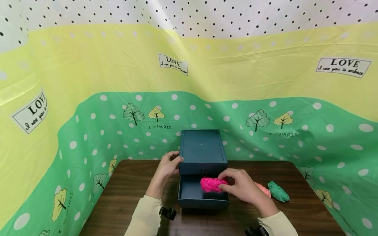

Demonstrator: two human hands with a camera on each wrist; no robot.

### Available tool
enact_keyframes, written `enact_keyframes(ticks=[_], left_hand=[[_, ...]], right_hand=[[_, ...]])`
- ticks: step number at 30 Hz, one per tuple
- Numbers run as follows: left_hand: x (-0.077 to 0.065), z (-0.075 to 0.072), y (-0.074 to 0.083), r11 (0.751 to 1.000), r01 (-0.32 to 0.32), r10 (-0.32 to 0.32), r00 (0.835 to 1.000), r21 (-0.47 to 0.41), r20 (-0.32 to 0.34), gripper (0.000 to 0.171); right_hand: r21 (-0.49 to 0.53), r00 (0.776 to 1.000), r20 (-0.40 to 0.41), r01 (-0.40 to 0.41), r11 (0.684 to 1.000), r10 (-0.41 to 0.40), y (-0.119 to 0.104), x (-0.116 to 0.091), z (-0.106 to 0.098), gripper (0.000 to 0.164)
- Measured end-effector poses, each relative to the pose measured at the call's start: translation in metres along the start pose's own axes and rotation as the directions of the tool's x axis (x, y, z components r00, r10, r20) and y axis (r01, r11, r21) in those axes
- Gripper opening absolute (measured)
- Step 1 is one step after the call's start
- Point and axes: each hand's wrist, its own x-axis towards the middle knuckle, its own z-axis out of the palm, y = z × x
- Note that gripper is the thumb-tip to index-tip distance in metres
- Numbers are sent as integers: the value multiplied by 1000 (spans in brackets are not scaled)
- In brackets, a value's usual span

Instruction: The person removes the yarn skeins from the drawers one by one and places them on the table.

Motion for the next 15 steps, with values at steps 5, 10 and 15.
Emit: enact_keyframes(ticks=[5,10,15], left_hand=[[-1,0,0,1000,-2,2,1000,0,-1,54],[-1,-1,1,1000,11,-11,1000,-12,0,54],[-1,-1,2,1000,15,-15,1000,-13,0,54]], right_hand=[[10,1000,-20,-18,1000,18,1,-5,-7,16],[12,998,-33,-45,999,46,2,-10,-13,15],[-3,997,-61,-57,998,57,4,-15,-20,16]])
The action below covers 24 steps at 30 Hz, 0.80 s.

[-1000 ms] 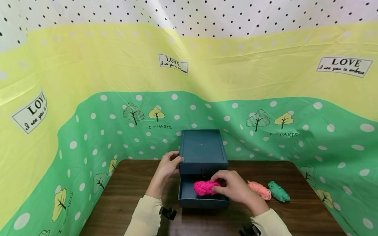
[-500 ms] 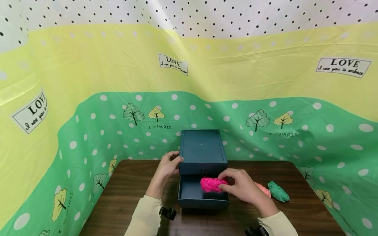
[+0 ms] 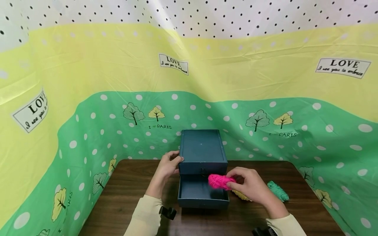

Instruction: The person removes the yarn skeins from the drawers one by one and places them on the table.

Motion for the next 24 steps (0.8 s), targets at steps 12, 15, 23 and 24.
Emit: enact_keyframes(ticks=[12,15,23,24], left_hand=[[0,-1,0,1000,-3,3,1000,-3,5,54],[1,-1,0,1000,-1,1,1000,-5,6,54],[0,-1,-1,1000,-13,13,1000,-3,5,54],[-1,-1,0,1000,-15,15,1000,-1,5,54]], right_hand=[[-37,995,-90,-55,998,52,9,-16,-11,18],[-23,993,-95,-76,997,73,12,-21,-13,17],[-18,986,-98,-137,990,135,21,-29,-19,16],[-20,984,-96,-149,989,147,22,-30,-19,16]])
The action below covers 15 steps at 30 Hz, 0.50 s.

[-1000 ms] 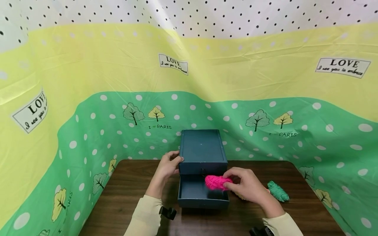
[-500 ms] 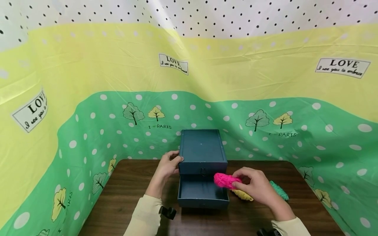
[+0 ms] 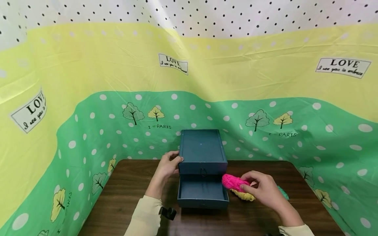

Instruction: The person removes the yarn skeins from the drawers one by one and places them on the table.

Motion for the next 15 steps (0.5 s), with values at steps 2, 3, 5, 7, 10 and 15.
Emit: enact_keyframes(ticks=[2,3,5,7,10,15], left_hand=[[0,0,0,1000,-3,3,1000,3,0,54],[0,0,0,1000,-1,1,1000,2,-1,54],[1,0,0,1000,2,-2,1000,-5,1,54],[3,0,-1,1000,5,-5,1000,-9,4,54],[4,-1,-1,1000,8,-8,1000,-12,5,54],[4,-1,-3,1000,10,-10,1000,-11,7,53]], right_hand=[[-5,1000,7,-28,1000,28,3,-2,0,16],[-5,999,11,-43,999,43,5,-3,0,16],[-8,997,20,-80,997,80,9,-6,1,16],[-13,994,24,-111,994,111,13,-8,2,16],[-24,988,32,-149,989,149,17,-10,5,15],[-38,983,39,-180,983,182,26,-15,11,15]])
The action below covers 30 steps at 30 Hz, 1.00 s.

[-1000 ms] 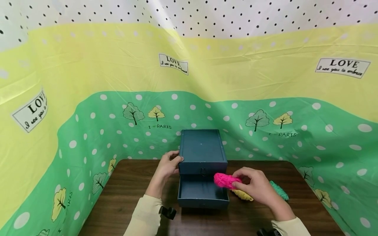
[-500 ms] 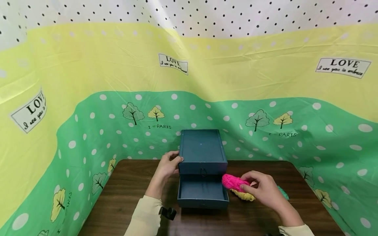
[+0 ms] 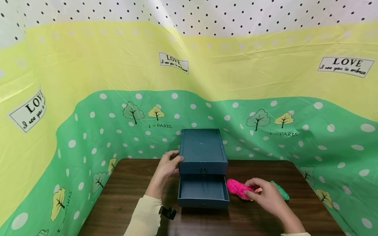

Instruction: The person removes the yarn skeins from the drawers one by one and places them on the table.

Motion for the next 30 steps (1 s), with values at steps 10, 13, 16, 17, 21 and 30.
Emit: enact_keyframes(ticks=[10,13,16,17,21,30], left_hand=[[-2,0,1,1000,2,-2,1000,4,-6,53],[-2,-1,1,1000,2,-1,1000,8,-10,53],[-1,-1,1,1000,-1,1,1000,10,-10,54],[-1,-1,0,1000,-3,3,1000,12,-10,54],[-1,-1,0,1000,1,-1,1000,11,-11,53],[0,0,1,1000,7,-6,1000,15,-17,53]], right_hand=[[-53,1000,23,12,999,-10,24,-5,19,19],[-43,999,50,13,999,-11,29,-5,24,17],[-31,998,63,21,999,-19,34,-6,27,16],[-30,998,65,23,999,-21,35,-6,28,16],[-33,997,73,-3,999,5,40,-7,30,18],[-68,996,85,-23,997,29,53,-11,38,20]])
